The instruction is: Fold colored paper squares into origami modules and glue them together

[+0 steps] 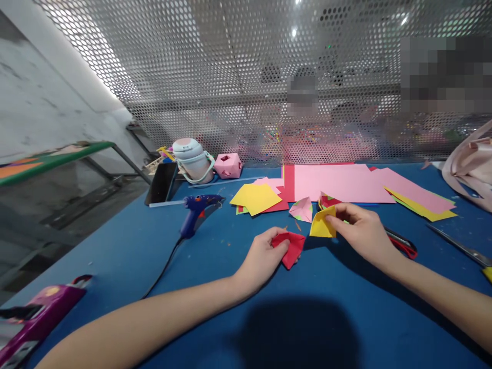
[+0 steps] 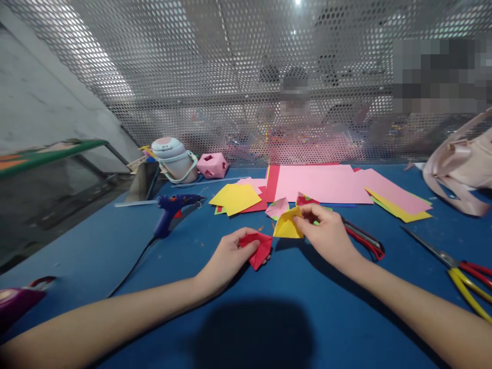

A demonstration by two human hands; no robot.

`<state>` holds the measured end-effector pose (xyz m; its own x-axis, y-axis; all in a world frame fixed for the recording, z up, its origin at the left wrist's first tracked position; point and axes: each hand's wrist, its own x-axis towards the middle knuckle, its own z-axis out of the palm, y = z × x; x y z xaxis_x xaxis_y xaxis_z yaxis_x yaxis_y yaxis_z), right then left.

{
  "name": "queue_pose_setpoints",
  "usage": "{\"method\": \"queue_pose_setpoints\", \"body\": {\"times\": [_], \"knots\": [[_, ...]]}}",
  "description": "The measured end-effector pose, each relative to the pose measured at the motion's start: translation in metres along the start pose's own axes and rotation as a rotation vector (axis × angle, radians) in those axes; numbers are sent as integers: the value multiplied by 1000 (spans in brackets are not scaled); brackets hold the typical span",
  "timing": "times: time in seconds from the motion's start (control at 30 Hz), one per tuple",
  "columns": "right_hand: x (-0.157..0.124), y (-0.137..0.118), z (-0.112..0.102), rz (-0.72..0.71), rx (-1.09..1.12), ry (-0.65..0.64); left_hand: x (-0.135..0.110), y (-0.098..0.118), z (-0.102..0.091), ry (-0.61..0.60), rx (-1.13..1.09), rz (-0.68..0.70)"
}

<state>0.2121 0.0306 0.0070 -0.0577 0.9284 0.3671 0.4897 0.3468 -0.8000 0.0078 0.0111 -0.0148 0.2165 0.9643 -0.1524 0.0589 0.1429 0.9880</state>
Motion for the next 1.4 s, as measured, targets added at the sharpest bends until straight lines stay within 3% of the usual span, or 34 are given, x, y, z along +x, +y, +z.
{"method": "queue_pose_setpoints", "body": {"times": [0.1,0.2,0.3,0.4,0.6,0.9,1.03,1.2,1.4], "knots": [[-13,-19,7,30,136,-108,0,-1,0,46,138,56],[-27,-29,20,-30,84,-235,-2,2,0,53,243,134],[-34,-25,31,-172,-42,-206,-5,6,2,-12,261,169],[-32,-16,35,-214,-137,-172,-7,8,2,-88,188,127],[-27,-11,33,-204,-223,-147,-5,1,-3,-224,34,72],[-29,-9,35,-39,-209,-145,-4,-3,-3,-250,-7,35],[-29,-9,35,-63,-230,-134,-4,-2,-2,-310,-141,-18],[-31,-14,37,-82,-281,-109,-9,0,0,-391,-209,29],[-31,-13,40,-78,-268,-102,-8,0,7,-245,-58,152]]}}
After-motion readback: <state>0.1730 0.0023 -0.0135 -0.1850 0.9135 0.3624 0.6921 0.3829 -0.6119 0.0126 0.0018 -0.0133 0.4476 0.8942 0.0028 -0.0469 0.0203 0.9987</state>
